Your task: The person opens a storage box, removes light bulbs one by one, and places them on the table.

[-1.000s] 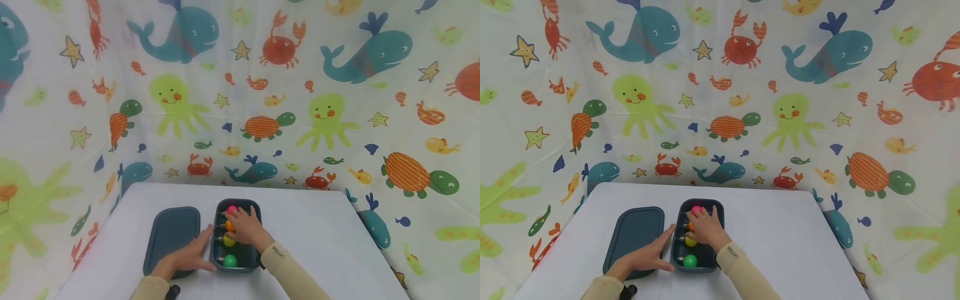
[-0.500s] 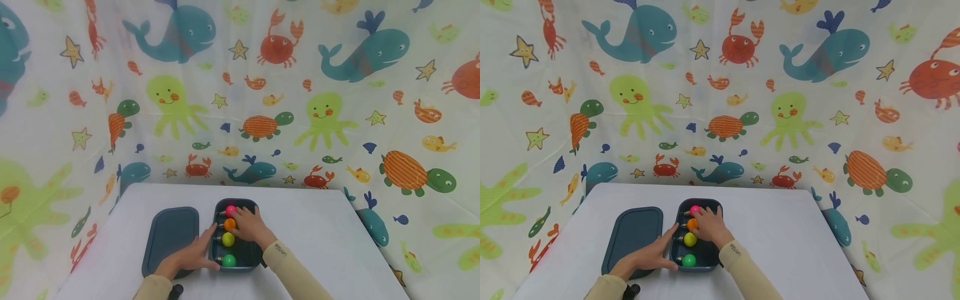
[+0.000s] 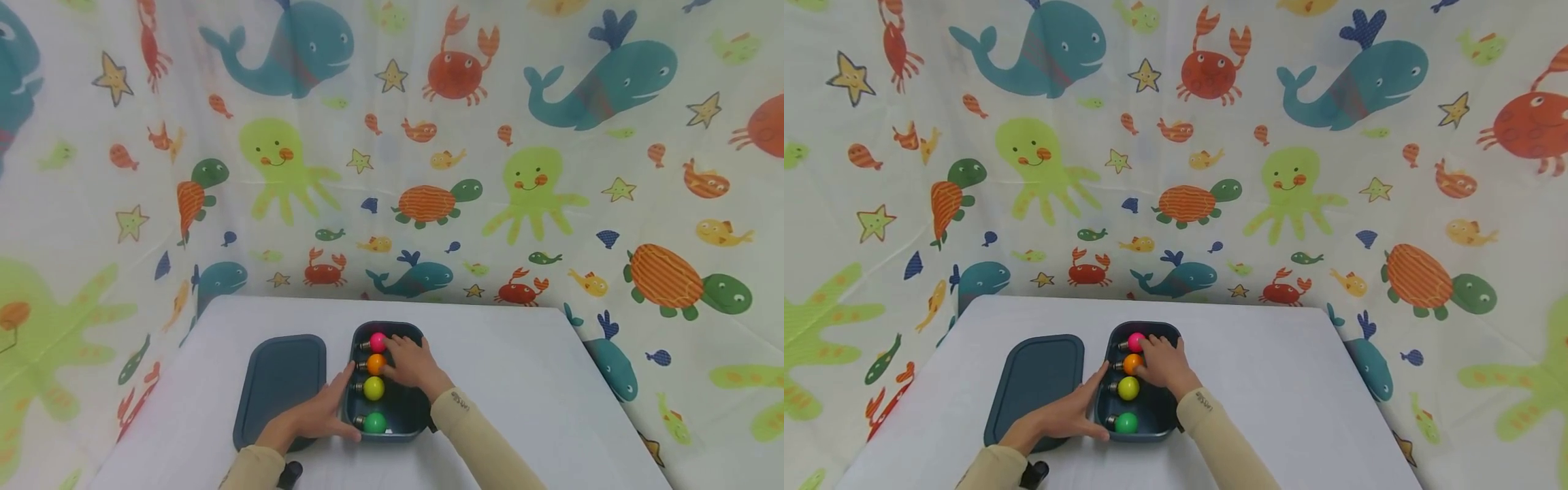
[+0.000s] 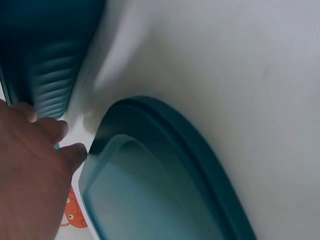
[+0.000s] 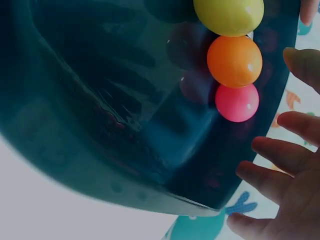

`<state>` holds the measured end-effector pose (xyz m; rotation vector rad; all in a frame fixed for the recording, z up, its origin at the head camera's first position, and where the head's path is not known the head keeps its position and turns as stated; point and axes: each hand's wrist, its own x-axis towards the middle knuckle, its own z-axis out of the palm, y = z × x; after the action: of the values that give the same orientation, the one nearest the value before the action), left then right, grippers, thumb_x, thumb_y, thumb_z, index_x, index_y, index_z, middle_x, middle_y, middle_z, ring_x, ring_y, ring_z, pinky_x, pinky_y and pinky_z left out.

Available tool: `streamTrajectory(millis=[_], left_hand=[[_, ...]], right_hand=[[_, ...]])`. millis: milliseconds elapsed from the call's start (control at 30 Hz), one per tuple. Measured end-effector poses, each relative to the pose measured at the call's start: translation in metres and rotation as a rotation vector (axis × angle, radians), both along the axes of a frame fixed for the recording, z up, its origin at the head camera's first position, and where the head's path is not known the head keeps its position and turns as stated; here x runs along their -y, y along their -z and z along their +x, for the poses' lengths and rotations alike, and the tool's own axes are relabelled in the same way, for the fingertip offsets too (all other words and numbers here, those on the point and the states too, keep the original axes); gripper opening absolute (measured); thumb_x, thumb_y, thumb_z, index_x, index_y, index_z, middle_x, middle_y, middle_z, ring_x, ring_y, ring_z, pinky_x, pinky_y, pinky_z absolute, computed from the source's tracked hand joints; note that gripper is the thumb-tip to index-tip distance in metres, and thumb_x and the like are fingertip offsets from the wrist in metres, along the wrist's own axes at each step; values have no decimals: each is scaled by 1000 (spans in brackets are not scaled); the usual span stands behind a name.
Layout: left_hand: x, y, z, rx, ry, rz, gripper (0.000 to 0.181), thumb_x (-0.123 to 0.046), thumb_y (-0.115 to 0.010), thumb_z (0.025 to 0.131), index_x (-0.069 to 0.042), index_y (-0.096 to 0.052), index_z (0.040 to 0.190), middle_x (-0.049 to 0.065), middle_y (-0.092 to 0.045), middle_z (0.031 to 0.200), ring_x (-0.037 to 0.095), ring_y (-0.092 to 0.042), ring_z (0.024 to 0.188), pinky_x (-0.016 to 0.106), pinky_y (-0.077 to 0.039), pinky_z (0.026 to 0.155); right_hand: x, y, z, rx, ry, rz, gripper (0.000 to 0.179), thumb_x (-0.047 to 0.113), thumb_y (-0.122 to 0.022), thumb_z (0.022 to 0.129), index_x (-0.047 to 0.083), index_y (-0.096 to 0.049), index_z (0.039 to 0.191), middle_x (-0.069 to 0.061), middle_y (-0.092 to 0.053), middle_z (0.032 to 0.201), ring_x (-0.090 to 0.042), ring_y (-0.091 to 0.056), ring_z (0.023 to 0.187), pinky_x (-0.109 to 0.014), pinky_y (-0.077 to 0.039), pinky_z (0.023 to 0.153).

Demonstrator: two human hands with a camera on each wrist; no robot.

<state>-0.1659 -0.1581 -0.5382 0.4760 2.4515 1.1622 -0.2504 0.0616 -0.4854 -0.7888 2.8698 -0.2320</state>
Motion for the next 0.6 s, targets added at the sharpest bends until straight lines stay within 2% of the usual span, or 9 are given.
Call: streamTrajectory(millis=[200,400,600], left_hand=[[-1,-1,2,30,-7,63,129,-45,-83,75,-9,10,156,19,-2,163,42,-19,145,66,-21,111],[-1,-1,4,62,-32,65,130,-45,-83,75,-12,12,156,21,-7,162,41,-31,139,65,-25,109],[-4,1,4,85,-29,120,129,-42,-83,76,-12,14,156,21,-5,162,39,-28,141,62,-25,111]], right_hand=[[-2,-1,-3,31,34,-67,59,38,-65,93,12,-49,143,-11,-49,146,-32,-46,133,-69,-25,108],[-3,-1,-10,73,40,-93,61,37,-67,92,10,-48,144,-11,-50,145,-31,-47,132,-68,-27,108],[-5,-5,-16,63,50,-124,59,33,-72,89,10,-52,141,-10,-56,140,-31,-50,129,-70,-22,108]])
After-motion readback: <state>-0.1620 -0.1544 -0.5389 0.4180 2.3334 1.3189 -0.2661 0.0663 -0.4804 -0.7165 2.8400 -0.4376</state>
